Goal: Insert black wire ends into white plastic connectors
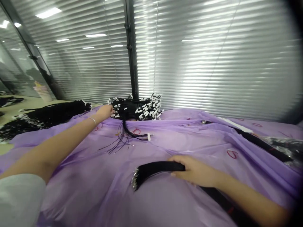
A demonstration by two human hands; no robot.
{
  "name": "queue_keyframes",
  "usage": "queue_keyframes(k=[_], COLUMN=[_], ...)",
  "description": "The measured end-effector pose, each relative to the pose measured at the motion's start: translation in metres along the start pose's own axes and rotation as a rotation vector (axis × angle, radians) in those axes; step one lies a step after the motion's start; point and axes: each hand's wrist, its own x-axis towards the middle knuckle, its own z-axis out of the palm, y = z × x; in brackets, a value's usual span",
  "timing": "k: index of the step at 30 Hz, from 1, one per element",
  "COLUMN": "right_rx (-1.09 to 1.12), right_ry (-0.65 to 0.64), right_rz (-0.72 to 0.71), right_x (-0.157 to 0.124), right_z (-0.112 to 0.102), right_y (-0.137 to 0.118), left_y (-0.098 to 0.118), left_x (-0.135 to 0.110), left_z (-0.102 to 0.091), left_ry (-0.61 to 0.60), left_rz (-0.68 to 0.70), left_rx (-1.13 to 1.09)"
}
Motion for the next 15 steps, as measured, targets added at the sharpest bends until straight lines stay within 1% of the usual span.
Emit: queue_keyframes(k=[2, 3, 4, 5, 8, 10, 12, 15], right_rx=[0.015, 0.021, 0.026, 0.033, 0.048, 0.063, 0.063, 0.045], right_ry=[-0.003, -0.005, -0.008, -0.013, -0.022, -0.027, -0.022, -0.006], right_rz=[0.006, -0.01, -0.027, -0.034, -0.011, -0.003, -0.023, -0.044], right_x=[0.0, 0.001, 0.001, 0.001, 0.001, 0.001, 0.001, 0.002], right_z=[0.0, 0.0, 0.0, 0.0, 0.0, 0.0, 0.0, -0.001], right_y=[0.0, 0.0, 0.0, 0.001, 0.003, 0.005, 0.006, 0.008], left_y=[0.004, 0.005, 0.007, 0.01, 0.023, 0.034, 0.043, 0.048], left_x=[0.013, 0.018, 0.022, 0.026, 0.039, 0.047, 0.051, 0.05], left_z=[0.002, 0.002, 0.001, 0.0, 0.001, 0.003, 0.003, -0.005], left_ry=[0.086, 0.103, 0.094, 0.061, -0.098, -0.168, -0.19, -0.167], left_rz=[-0.023, -0.007, 0.031, 0.086, 0.278, 0.358, 0.393, 0.408], left_rx=[0.021, 0.024, 0.024, 0.019, -0.001, -0.014, -0.026, -0.05])
